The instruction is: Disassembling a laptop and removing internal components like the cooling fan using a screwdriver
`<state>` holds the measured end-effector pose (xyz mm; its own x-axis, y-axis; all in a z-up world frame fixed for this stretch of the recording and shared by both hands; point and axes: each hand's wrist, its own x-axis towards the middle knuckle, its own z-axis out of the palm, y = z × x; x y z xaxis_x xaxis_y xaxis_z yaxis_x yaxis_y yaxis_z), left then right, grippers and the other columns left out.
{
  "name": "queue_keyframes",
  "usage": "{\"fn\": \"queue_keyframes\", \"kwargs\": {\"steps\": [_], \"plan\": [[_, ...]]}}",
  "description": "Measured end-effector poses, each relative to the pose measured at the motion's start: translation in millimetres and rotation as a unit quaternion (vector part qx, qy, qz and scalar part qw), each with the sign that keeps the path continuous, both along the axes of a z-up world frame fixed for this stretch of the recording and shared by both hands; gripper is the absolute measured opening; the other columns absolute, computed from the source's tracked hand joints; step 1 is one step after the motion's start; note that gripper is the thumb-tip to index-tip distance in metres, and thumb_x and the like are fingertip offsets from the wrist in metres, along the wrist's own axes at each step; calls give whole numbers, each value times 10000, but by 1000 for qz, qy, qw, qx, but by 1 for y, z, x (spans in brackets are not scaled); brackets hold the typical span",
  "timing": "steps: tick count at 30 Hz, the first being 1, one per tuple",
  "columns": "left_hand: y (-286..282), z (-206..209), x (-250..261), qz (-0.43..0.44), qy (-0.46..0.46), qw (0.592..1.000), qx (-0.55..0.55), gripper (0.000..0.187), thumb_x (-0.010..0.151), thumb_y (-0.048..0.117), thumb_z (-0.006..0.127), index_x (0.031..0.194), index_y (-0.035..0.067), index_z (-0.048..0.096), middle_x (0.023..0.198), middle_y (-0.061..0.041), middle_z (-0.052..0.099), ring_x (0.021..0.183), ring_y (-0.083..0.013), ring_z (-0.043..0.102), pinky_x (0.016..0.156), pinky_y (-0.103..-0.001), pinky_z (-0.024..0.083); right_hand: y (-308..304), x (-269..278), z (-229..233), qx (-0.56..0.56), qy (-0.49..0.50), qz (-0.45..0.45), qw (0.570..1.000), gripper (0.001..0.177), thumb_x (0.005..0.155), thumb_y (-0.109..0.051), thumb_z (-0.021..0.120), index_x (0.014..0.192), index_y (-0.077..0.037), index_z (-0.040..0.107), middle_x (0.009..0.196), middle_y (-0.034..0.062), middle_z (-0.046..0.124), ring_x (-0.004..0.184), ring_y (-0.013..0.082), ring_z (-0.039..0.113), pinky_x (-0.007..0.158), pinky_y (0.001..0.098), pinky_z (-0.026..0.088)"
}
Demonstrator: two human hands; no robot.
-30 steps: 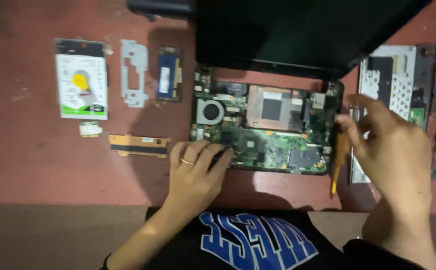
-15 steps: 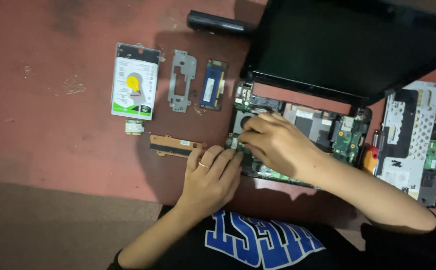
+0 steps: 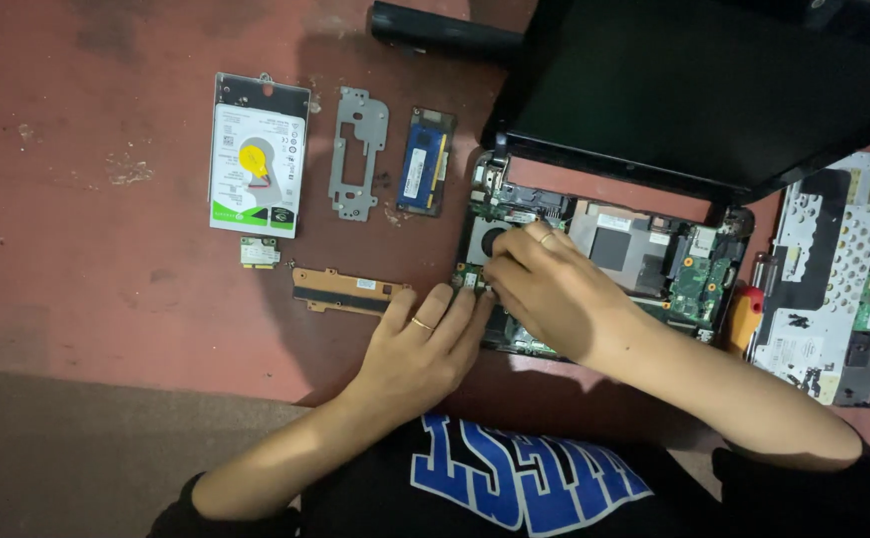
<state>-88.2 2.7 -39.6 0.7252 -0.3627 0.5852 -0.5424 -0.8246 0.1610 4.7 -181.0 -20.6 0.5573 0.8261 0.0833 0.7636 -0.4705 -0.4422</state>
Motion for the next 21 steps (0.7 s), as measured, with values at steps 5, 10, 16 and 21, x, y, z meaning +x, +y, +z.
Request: {"fn": "queue_keyframes", "kwargs": {"steps": [5, 10, 16, 21], "plan": [[-2, -3, 0, 14, -17, 1000, -2, 247, 950, 149, 504, 1071, 65, 703, 1001, -125, 617, 924, -289, 613, 784, -412, 468, 4, -4, -2, -75, 60, -25, 995, 159, 908, -137, 561, 977, -7, 620, 1086, 176, 577, 989, 412, 534, 809, 462, 474], [-6, -4, 1, 36, -6, 999, 3, 261, 943, 152, 488, 1072, 79, 702, 1020, -103, 610, 942, -273, 603, 814, -406, 455, 5, -6, -2, -63, -13, -22, 998, 88, 928, -99, 517, 917, -30, 570, 1035, 130, 539, 988, 347, 522, 792, 398, 449], [-6, -2, 4, 39, 49, 996, -58, 240, 898, 160, 546, 1062, 66, 693, 1022, -95, 593, 959, -281, 586, 812, -405, 431, 13, -5, 12, -56, 9, -24, 998, 88, 931, -53, 466, 890, -39, 543, 981, 116, 515, 947, 343, 506, 776, 394, 433], [-3, 5, 7, 46, 111, 987, -105, 224, 817, 180, 650, 1012, 82, 698, 999, -63, 585, 991, -280, 558, 831, -413, 385, 11, -5, 5, -85, -45, 4, 995, 120, 893, -92, 500, 982, -80, 579, 1073, 95, 522, 982, 331, 504, 757, 410, 415]]}}
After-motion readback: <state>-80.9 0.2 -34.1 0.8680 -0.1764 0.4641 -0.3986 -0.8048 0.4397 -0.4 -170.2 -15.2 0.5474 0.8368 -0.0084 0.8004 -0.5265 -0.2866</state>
